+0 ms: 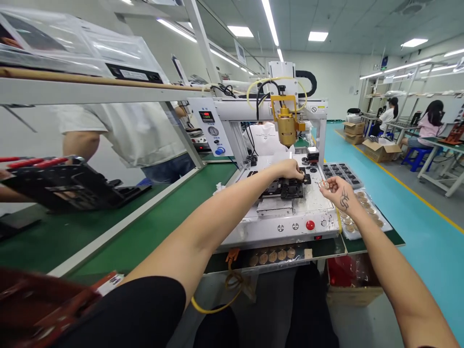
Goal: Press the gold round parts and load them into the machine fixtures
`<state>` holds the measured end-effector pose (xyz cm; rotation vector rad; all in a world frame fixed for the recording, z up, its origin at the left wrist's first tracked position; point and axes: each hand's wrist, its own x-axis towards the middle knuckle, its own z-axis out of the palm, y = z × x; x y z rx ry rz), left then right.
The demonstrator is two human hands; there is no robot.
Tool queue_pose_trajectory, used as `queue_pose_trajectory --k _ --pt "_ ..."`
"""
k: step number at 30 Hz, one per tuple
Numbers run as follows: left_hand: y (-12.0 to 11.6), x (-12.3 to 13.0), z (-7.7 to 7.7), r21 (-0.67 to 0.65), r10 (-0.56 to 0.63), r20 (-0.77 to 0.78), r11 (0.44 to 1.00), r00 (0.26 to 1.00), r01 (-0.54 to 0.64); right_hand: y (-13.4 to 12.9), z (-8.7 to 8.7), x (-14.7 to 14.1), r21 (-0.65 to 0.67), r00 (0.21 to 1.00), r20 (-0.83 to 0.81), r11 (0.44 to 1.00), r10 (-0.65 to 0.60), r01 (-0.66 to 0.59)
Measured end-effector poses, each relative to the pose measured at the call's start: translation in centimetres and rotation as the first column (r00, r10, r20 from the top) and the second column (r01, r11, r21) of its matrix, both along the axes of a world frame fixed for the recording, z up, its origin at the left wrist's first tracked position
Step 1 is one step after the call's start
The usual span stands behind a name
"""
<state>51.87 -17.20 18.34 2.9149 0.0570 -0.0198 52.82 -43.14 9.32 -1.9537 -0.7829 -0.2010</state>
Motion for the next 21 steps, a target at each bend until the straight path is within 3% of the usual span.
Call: queue_pose_trajectory --k 5,10,15,21 --pt "1.3 -3.8 2.0 -0.135 0.028 0.207 0.991 0.978 0.001 6.0 1.5 5.6 -0.146 0.988 -0.002 0.978 0.154 -0.152" --pt "3.0 -10.2 3.6 -0.37 0.111 0.391 0.928 0.914 0.046 9.7 2.7 8.9 -0.313 0.947 -0.074 0.894 0.314 -0.321" --pt "4.6 -17.2 2.4 -0.485 0.176 0.398 0.873 0.9 0.044 9.7 3.2 9.8 -0.419 0.911 -0.096 0.814 0.401 -0.402" --pt "5.2 -21.9 -0.1 -0.535 0.179 0.386 0.843 0.905 0.062 9.4 3.7 10.0 -0.467 0.896 -0.102 0.775 0.432 -0.426"
